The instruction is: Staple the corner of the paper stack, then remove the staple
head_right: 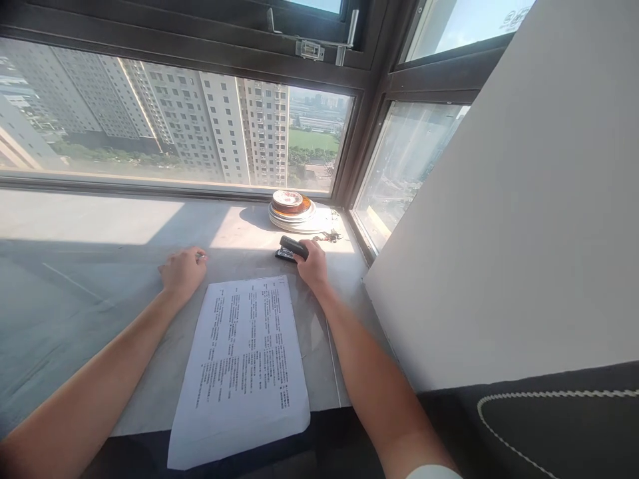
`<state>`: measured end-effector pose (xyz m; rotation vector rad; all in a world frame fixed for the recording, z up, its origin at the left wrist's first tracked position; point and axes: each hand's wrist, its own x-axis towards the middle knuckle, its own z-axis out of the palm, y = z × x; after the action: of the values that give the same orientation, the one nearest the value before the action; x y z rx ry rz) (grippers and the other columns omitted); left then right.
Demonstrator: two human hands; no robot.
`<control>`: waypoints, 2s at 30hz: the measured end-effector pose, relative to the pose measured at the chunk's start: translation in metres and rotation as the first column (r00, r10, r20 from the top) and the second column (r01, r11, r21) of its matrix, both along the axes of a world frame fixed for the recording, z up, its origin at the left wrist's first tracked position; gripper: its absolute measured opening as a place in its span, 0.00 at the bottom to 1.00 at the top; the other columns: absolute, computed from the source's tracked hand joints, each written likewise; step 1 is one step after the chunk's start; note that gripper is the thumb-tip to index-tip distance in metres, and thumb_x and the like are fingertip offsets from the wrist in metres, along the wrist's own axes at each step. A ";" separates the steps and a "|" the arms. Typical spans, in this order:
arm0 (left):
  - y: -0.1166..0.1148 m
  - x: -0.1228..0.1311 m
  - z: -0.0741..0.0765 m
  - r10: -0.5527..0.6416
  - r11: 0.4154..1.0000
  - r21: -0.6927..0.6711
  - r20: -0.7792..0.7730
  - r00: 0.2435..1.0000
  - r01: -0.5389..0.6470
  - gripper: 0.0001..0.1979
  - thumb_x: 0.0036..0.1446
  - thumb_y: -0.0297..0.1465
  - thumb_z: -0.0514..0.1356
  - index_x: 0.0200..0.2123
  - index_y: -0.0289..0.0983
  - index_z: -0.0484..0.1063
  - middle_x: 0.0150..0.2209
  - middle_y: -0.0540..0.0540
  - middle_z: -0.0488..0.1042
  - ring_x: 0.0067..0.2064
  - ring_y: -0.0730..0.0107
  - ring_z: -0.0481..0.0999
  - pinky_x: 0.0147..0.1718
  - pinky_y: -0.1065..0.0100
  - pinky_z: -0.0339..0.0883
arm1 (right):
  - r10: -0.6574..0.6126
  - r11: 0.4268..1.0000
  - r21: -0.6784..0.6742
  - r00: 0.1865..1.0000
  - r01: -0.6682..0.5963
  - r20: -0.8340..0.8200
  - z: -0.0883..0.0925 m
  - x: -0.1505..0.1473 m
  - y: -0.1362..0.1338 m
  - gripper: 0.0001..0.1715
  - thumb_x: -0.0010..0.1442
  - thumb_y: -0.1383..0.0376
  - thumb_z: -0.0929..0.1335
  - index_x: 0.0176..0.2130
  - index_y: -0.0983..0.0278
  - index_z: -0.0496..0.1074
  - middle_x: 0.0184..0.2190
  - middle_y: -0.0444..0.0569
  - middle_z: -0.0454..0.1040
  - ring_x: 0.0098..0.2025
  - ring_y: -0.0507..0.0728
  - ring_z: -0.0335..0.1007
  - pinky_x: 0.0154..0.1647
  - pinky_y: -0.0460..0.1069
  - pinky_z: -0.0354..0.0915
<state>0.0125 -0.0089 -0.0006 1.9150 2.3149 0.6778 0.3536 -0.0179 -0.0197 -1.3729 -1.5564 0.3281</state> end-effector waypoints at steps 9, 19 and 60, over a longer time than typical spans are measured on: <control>-0.012 0.013 0.016 -0.541 0.833 0.185 0.065 0.839 0.522 0.12 0.68 0.37 0.62 0.41 0.39 0.84 0.42 0.37 0.79 0.45 0.50 0.77 0.48 0.53 0.71 | -0.008 1.000 -0.016 1.000 0.008 -0.004 0.000 0.000 0.000 0.12 0.57 0.66 0.71 0.44 0.58 0.75 0.44 0.51 0.77 0.47 0.64 0.74 0.52 0.59 0.71; -0.017 0.025 0.008 -0.878 0.424 -0.052 0.220 0.424 0.904 0.24 0.60 0.47 0.73 0.58 0.52 0.85 0.57 0.40 0.80 0.58 0.45 0.79 0.61 0.50 0.68 | -0.196 0.978 0.045 0.970 0.205 -0.145 0.005 0.000 -0.003 0.12 0.61 0.66 0.69 0.46 0.61 0.72 0.47 0.54 0.77 0.51 0.64 0.73 0.57 0.61 0.71; 0.009 0.041 -0.010 -0.396 0.892 0.341 0.906 0.149 0.297 0.38 0.67 0.66 0.54 0.37 0.35 0.81 0.38 0.36 0.84 0.41 0.55 0.83 0.45 0.57 0.76 | 0.257 0.964 -0.153 0.902 -0.216 0.348 0.021 -0.048 -0.034 0.22 0.74 0.68 0.58 0.54 0.52 0.75 0.54 0.49 0.79 0.59 0.65 0.67 0.58 0.62 0.62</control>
<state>0.0540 -0.0001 -0.0107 1.2276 0.9603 1.3728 0.3051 -0.0517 0.0013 -1.3862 -2.0512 0.3229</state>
